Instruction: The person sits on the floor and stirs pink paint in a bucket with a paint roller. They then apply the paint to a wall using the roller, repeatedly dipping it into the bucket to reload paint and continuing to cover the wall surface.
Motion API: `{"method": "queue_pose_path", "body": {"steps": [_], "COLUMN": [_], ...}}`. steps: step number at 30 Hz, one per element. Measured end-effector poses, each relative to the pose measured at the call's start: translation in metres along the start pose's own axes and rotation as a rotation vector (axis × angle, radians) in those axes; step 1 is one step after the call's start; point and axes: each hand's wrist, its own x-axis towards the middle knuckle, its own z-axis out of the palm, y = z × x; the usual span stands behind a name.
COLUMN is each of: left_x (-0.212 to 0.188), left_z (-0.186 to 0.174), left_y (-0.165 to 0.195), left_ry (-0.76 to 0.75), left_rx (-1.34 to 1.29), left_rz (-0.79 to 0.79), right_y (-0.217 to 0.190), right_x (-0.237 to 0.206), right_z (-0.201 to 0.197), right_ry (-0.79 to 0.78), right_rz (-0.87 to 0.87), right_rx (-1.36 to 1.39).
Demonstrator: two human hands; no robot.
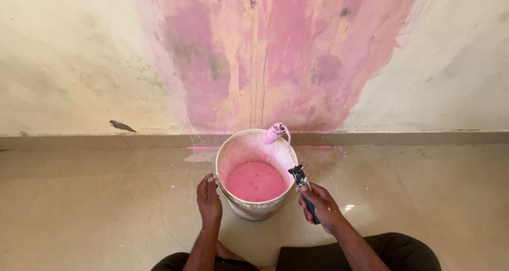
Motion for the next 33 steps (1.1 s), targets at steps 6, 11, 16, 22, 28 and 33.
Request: {"method": "queue_pose_path", "body": {"steps": [6, 11, 16, 22, 28, 33], "left_x": [-0.001, 0.003, -0.001, -0.002, -0.002, -0.001], "left_z": [-0.005, -0.004, -0.005, -0.005, -0.004, -0.003], "left_y": [-0.002, -0.006, -0.007, 0.000, -0.002, 0.000], "left_ry": [0.011, 0.013, -0.001, 0.014, 0.054, 0.070], "left_rx": [0.067, 0.078, 0.064, 0.084, 0.115, 0.109], "left_rz": [-0.013, 0.014, 0.029, -0.095, -0.003, -0.025], "right_y": [0.008, -0.006, -0.042, -0.088, -0.151, -0.228], "right_x": [0.003, 0.005, -0.003, 0.009, 0.046, 0.077], "right_z": [-0.002, 0.001, 0.010, 0.020, 0.012, 0.002], "right_ry": [0.026, 0.130, 0.452, 0.617, 0.689, 0.646], "right_rz": [0.034, -0.089, -0.606, -0.638, -1.004, -1.033], "right_rx": [-0.025, -0.144, -0.846, -0.830, -0.871, -0.912]}}
